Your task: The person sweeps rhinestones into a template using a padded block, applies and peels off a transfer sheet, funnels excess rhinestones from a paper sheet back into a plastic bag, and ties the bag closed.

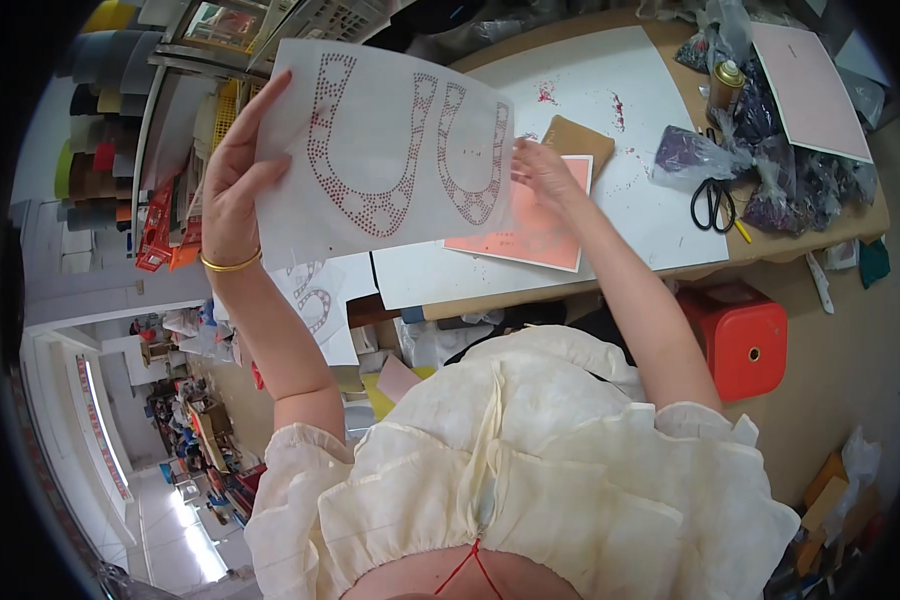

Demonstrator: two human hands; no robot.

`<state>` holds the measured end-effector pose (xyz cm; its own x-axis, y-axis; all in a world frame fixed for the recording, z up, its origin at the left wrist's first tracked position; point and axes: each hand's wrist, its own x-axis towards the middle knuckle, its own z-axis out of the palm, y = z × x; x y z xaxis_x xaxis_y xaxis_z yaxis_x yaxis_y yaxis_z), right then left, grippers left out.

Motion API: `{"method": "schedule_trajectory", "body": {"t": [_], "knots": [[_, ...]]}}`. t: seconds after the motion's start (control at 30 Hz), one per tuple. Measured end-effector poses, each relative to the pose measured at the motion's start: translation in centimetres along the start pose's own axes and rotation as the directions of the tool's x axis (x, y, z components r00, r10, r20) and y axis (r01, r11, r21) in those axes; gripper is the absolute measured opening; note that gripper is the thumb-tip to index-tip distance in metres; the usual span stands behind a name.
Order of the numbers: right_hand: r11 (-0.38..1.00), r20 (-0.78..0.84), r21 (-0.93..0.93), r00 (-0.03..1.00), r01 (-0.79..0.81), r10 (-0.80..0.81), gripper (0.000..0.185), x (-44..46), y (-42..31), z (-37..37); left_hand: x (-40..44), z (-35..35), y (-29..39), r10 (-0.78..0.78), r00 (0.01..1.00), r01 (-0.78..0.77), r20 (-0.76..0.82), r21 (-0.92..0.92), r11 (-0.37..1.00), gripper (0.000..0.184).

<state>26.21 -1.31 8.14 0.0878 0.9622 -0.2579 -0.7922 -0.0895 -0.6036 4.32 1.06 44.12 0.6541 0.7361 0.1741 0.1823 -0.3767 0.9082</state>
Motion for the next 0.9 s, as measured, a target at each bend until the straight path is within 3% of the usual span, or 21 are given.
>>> {"method": "schedule_trajectory", "body": {"t": [0.07, 0.23, 0.33, 0.37, 0.4, 0.43, 0.47, 0.5, 0.53, 0.6, 0.63, 0.67, 0.7, 0.9], "knots": [[0.999, 0.047, -0.042, 0.998, -0.033, 0.034, 0.029, 0.7, 1.1, 0.6, -1.1, -1.3, -0.9, -0.019, 0.998, 0.018, -0.052, -0.012, 1.000, 0.070], [0.985, -0.015, -0.165, 0.998, 0.052, -0.055, 0.031, 0.9, 1.2, 0.6, -5.5, -4.0, -4.2, -0.075, 0.966, 0.067, -0.246, -0.040, 0.997, 0.071], [0.896, -0.058, -0.410, 0.976, 0.171, -0.212, 0.028, 0.6, -0.5, 0.8, -9.5, -6.1, -6.5, -0.068, 0.928, 0.082, -0.365, 0.024, 0.996, 0.072], [0.833, -0.012, -0.507, 0.964, 0.222, -0.265, 0.031, -3.4, -4.7, 5.2, -10.9, -6.6, -6.7, -0.047, 0.913, 0.084, -0.405, 0.075, 0.994, 0.073], [0.794, 0.123, -0.476, 0.923, 0.377, -0.364, 0.032, -5.7, -7.0, 7.6, -12.5, -7.5, -6.6, -0.052, 0.892, 0.108, -0.449, 0.101, 0.989, 0.073], [0.682, 0.224, -0.484, 0.831, 0.549, -0.510, 0.032, -9.7, -9.7, 11.2, -14.2, -8.0, -6.3, -0.057, 0.871, 0.156, -0.488, 0.165, 0.974, 0.073], [0.698, 0.256, -0.464, 0.837, 0.546, -0.484, 0.032, -13.4, -12.0, 12.8, -15.6, -8.5, -6.2, -0.057, 0.851, 0.201, -0.522, 0.223, 0.954, 0.073], [0.438, 0.367, -0.449, 0.608, 0.779, -0.704, 0.012, -16.8, -14.0, 13.7, -16.8, -9.0, -6.2, -0.056, 0.834, 0.244, -0.548, 0.276, 0.930, 0.074], [0.118, 0.453, -0.396, 0.306, 0.911, -0.837, 0.019, -18.6, -15.6, 14.8, -17.8, -9.6, -6.4, -0.054, 0.822, 0.283, -0.566, 0.326, 0.902, 0.074], [0.021, 0.469, 0.152, -0.054, 0.988, -0.882, 0.021, -19.5, -17.7, 17.0, -20.0, -10.3, -7.7, -0.089, 0.773, 0.377, -0.629, 0.342, 0.861, 0.074], [0.032, 0.464, 0.159, -0.046, 0.987, -0.885, 0.021, -19.8, -18.1, 17.0, -21.6, -11.1, -8.2, -0.116, 0.731, 0.449, -0.672, 0.348, 0.823, 0.074], [-0.048, 0.481, 0.155, -0.117, 0.987, -0.869, 0.013, -19.7, -18.4, 16.9, -22.9, -12.0, -8.7, -0.141, 0.687, 0.520, -0.713, 0.346, 0.781, 0.074], [-0.130, 0.501, 0.153, -0.190, 0.980, -0.844, 0.045, -19.8, -18.6, 17.0, -24.2, -12.6, -9.0, -0.161, 0.638, 0.584, -0.753, 0.337, 0.738, 0.075], [-0.070, 0.436, 0.217, -0.161, 0.974, -0.885, 0.038, -18.8, -18.7, 15.9, -31.4, -15.2, -10.0, -0.122, 0.460, 0.640, -0.879, 0.233, 0.732, 0.075]]}}
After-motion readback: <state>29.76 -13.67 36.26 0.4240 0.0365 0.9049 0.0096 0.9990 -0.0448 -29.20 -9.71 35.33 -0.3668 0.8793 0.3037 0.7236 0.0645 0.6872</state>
